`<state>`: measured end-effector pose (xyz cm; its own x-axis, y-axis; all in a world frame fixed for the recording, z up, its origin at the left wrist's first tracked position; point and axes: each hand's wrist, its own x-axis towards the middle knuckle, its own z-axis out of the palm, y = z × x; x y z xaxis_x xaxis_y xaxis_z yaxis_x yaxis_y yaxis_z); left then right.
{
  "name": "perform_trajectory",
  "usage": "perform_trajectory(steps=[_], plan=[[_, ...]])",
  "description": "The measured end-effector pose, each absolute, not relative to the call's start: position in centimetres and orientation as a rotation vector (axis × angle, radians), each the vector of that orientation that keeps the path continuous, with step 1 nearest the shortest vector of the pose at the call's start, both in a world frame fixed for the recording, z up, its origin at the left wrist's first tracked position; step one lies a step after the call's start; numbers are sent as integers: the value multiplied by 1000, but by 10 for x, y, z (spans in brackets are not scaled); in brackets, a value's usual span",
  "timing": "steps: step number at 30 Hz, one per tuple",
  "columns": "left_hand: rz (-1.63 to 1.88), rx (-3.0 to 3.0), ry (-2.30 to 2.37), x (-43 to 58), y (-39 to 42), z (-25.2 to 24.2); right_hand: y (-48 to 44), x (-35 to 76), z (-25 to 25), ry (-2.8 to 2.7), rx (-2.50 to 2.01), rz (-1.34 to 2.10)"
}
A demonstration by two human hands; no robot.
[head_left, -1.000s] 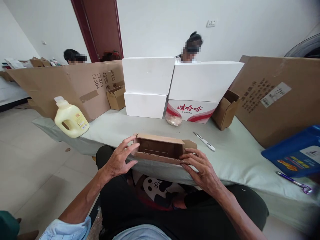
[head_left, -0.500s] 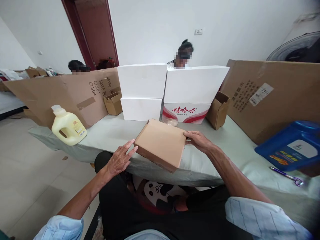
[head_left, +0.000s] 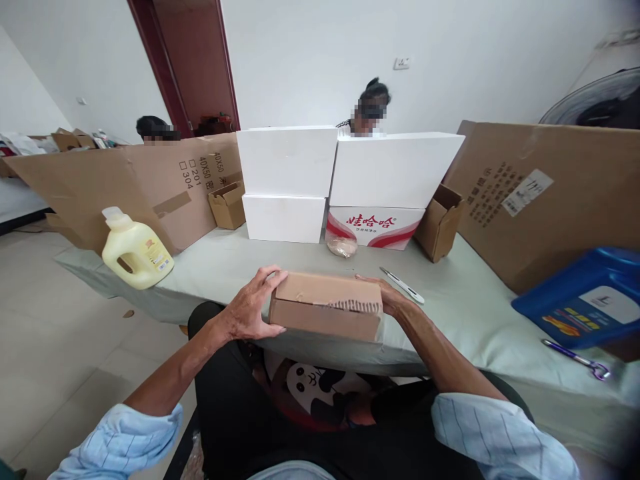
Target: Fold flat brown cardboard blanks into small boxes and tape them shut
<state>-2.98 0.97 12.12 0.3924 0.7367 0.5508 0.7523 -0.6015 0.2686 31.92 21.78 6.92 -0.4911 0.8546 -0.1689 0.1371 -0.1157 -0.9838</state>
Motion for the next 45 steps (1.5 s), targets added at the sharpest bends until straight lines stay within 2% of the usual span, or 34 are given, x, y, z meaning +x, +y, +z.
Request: perform_trajectory(steps=[9, 13, 15, 21, 26, 33, 35, 39, 42, 45], plan=[[-1208, -2617, -1759, -32, 19, 117, 188, 322, 81, -1712, -1036, 1256], [-1218, -2623, -1730, -31, 17, 114, 198, 347, 78, -2049, -1361, 499], [-1210, -2620, -1709, -30, 13, 113, 210, 368, 76, -2077, -1574, 234], [-1200, -2643, -1683, -24, 4, 108, 239, 414, 57, -2048, -1987, 120], [-1186, -2662, -1652, -21, 2, 107, 243, 420, 38, -2024, -2044, 90], [-1200, -2652, -1603, -20, -1, 107, 223, 414, 51, -1908, -1864, 60], [-1171, -2664, -1613, -20, -1, 109, 200, 402, 69, -1914, -1670, 97], [-1122, -2680, -1642, -19, -3, 113, 135, 368, 122, -2166, -971, 218], [-1119, -2683, -1629, -18, -6, 115, 99, 347, 155, -2369, -637, 91], [-1130, -2677, -1599, -17, -9, 113, 85, 339, 168, -2408, -542, -98]])
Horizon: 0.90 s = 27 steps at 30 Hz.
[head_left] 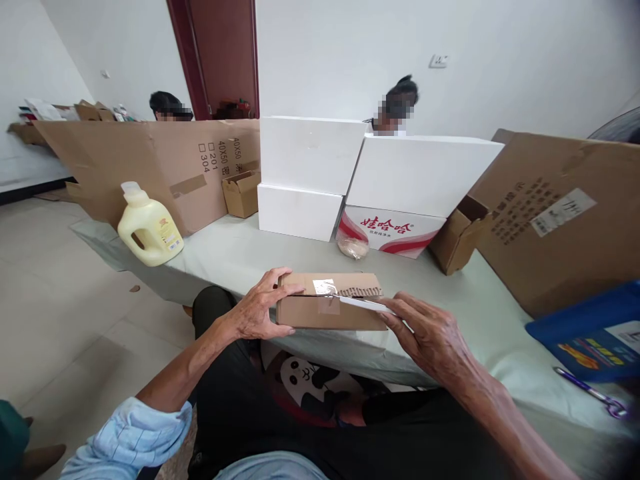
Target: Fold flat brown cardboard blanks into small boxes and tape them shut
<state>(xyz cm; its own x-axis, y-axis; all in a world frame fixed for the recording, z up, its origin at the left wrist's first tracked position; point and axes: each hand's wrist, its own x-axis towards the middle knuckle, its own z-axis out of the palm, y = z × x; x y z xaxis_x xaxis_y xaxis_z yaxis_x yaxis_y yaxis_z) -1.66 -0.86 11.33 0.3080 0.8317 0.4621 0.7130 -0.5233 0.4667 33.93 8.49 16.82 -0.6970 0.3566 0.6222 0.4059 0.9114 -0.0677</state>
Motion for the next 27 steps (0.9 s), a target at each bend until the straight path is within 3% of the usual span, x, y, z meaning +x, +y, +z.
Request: perform_trajectory(steps=[10, 27], plan=[[1087, 2386, 1433, -17, -8, 104, 78, 340, 176, -2498, -516, -254], [1058, 2371, 1421, -16, -12, 113, 75, 333, 182, -2468, -512, -151]])
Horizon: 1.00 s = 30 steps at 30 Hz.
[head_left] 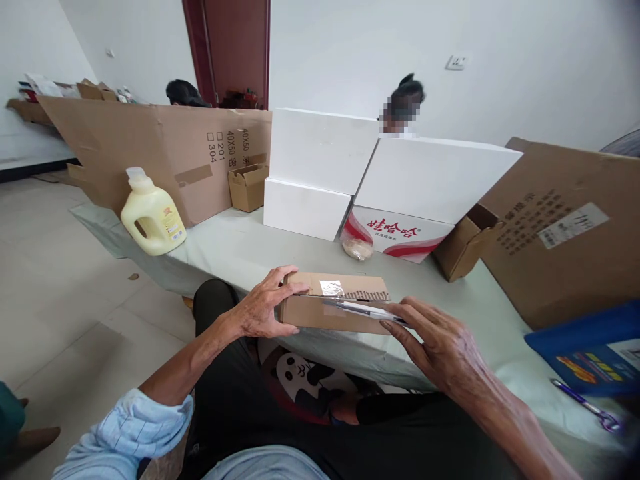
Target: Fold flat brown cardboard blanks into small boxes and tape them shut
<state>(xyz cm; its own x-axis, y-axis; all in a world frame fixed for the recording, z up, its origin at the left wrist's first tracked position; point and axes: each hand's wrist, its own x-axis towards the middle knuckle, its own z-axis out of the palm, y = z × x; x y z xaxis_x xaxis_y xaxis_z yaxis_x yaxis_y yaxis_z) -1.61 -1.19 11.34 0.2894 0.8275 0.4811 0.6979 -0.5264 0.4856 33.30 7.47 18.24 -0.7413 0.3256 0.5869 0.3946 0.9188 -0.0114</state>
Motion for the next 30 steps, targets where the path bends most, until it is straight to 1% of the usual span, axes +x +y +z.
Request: perform_trajectory(steps=[11, 17, 25, 28, 30], plan=[[1083, 2371, 1399, -17, -11, 112, 73, 321, 196, -2535, -473, -315], [1066, 2359, 1414, -18, -11, 112, 71, 319, 205, -2575, -457, -286], [1061, 2404, 1421, -17, -12, 113, 71, 313, 214, -2624, -457, -424], [1051, 2418, 1468, -20, -12, 113, 79, 325, 218, -2624, -479, -564], [1047, 2413, 1509, -24, -12, 114, 87, 340, 222, -2599, -484, -575]])
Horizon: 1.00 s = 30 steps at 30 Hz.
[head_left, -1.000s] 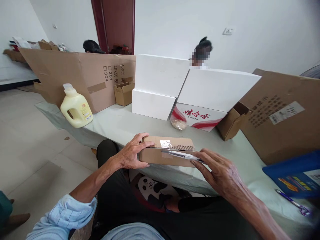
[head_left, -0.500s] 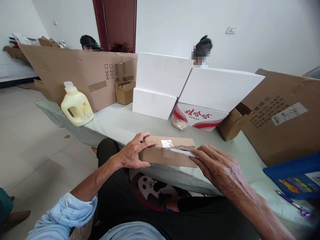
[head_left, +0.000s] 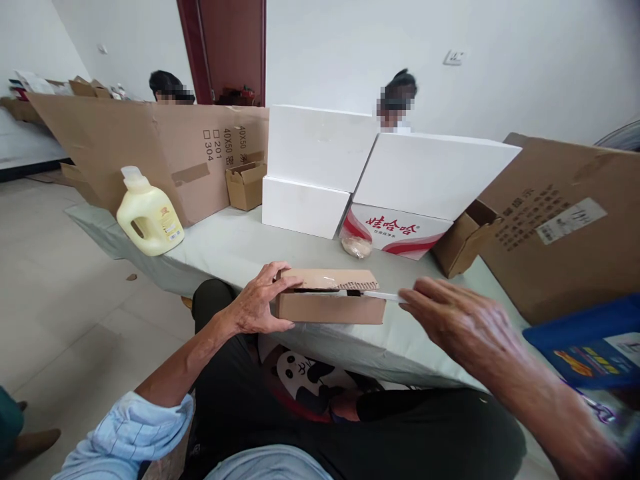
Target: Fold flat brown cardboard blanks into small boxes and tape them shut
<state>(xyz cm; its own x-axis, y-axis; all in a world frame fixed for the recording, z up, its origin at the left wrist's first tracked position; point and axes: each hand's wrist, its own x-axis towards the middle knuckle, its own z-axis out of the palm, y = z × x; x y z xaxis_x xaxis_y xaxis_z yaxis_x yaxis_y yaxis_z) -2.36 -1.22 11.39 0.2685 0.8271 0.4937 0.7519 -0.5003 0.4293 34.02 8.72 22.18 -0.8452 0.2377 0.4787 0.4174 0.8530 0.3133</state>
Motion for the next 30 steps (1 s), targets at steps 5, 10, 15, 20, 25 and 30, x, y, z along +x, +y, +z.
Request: perform_trajectory(steps=[5, 10, 15, 20, 25, 30], plan=[[968, 2454, 1584, -26, -13, 121, 118, 383, 197, -2297, -651, -177], [811, 2512, 1657, -22, -14, 130, 163, 418, 85, -2103, -1116, -273], [688, 2569, 1670, -24, -13, 138, 191, 434, 1, -2081, -1219, -289], [590, 2593, 1647, -22, -10, 149, 157, 383, 43, -1861, -915, -257], [541, 2612, 1601, -17, -9, 154, 90, 312, 120, -2094, -507, -181], [535, 2634, 1607, -16, -8, 154, 71, 282, 139, -2316, -468, -201]])
